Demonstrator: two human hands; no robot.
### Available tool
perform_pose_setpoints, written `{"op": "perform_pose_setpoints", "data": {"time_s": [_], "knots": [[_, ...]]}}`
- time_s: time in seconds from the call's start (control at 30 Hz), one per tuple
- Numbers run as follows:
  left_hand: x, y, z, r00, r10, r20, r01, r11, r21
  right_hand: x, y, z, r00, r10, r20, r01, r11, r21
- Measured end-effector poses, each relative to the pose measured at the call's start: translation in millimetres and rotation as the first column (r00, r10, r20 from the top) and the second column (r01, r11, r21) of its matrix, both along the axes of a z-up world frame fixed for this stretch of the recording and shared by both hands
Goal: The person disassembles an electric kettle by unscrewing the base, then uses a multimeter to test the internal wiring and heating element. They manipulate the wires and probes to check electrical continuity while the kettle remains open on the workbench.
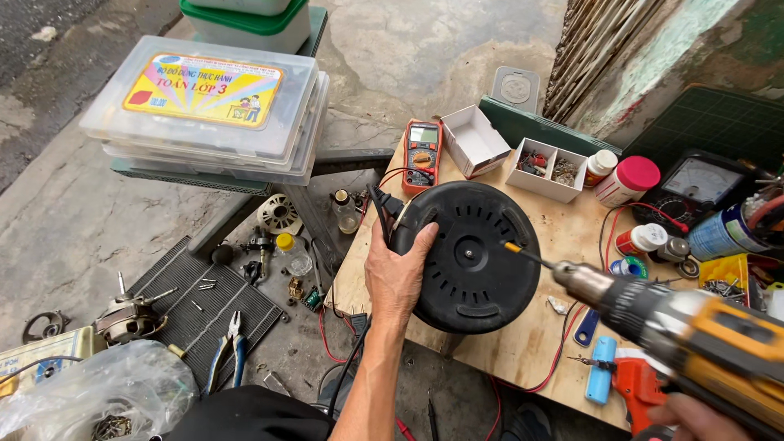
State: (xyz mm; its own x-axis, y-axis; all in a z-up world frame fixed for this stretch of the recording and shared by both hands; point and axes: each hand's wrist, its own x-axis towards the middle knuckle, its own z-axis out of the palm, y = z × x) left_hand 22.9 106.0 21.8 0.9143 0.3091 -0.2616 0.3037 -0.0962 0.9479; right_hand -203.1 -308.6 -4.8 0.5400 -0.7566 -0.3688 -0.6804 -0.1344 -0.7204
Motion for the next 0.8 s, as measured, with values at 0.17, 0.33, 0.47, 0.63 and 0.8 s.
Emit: {"op": "perform_pose_setpoints", "data": {"time_s": [0.17, 0.33, 0.47, 0.63, 0.8], "knots": [[4.8, 1.0, -3.4, 0.995, -0.024, -0.094, 0.029, 0.998, 0.05, 33.8, 94.9, 32.5, 0.991, 0.13, -0.038, -0.135, 0.963, -0.233], [8.8, 3.1, -10.3, 0.994, -0.013, -0.105, 0.019, 0.998, 0.056, 48.5, 100.8, 50.7, 0.97, 0.219, -0.103, -0.241, 0.922, -0.303], [10.1, 4.9, -11.1, 0.991, -0.017, -0.134, 0.024, 0.998, 0.056, 44.8, 90.1, 38.1, 0.949, 0.314, 0.023, -0.296, 0.915, -0.273], [10.1, 1.7, -20.9, 0.998, -0.004, -0.064, 0.008, 0.998, 0.069, 53.6, 102.8, 44.1, 0.954, 0.296, 0.046, -0.275, 0.926, -0.259], [9.9, 2.9, -16.5, 0.994, -0.022, -0.11, 0.029, 0.998, 0.058, 52.6, 94.1, 37.3, 0.941, 0.334, 0.063, -0.309, 0.918, -0.247]]}}
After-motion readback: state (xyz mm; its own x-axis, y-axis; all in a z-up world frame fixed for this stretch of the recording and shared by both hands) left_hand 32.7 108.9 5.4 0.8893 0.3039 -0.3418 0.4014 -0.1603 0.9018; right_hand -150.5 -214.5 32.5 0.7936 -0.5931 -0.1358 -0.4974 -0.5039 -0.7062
